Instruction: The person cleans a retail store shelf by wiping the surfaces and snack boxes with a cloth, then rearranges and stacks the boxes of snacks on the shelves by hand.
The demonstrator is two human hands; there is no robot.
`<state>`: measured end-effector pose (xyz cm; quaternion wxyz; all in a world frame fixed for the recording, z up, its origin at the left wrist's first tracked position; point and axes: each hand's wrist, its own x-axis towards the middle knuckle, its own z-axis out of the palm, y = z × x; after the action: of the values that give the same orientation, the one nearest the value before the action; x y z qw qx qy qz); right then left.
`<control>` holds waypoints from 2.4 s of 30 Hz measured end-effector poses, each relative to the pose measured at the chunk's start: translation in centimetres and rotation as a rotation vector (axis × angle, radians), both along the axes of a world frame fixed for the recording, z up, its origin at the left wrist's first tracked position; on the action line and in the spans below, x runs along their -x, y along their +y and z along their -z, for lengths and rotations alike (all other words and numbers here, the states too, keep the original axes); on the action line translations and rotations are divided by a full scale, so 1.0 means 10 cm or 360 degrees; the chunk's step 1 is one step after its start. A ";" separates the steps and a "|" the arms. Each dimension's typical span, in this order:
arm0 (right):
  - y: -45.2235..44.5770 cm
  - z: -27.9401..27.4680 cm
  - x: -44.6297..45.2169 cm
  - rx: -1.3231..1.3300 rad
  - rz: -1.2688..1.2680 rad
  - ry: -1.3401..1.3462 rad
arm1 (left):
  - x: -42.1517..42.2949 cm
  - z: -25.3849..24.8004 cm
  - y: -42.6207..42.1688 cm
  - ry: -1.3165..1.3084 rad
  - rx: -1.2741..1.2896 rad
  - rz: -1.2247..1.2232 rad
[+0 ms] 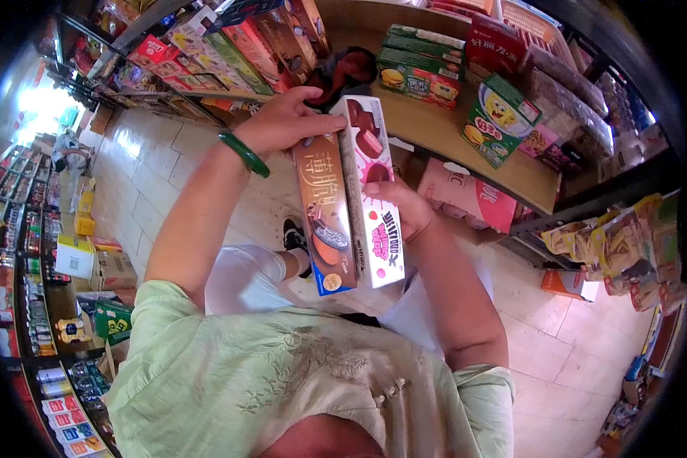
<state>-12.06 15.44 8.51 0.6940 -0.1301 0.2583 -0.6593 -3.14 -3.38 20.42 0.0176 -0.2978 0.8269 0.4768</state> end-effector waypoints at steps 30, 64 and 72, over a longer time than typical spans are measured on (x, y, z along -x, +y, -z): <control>0.00 0.14 -0.08 0.0259 0.0026 -0.0275 | 0.18 0.40 -0.35 0.0559 0.0747 -0.0322; 0.45 0.21 0.35 0.0724 0.0065 0.0069 | 2.08 1.01 -1.12 -0.0603 0.1483 0.0314; 0.53 0.21 0.33 0.0785 0.0286 -0.0100 | 2.31 1.10 -1.42 -0.0622 0.1362 0.0195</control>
<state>-15.37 20.71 6.42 0.5876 -0.2514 0.0785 -0.7651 -26.23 -17.61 9.46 0.0767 -0.3130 0.9463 0.0265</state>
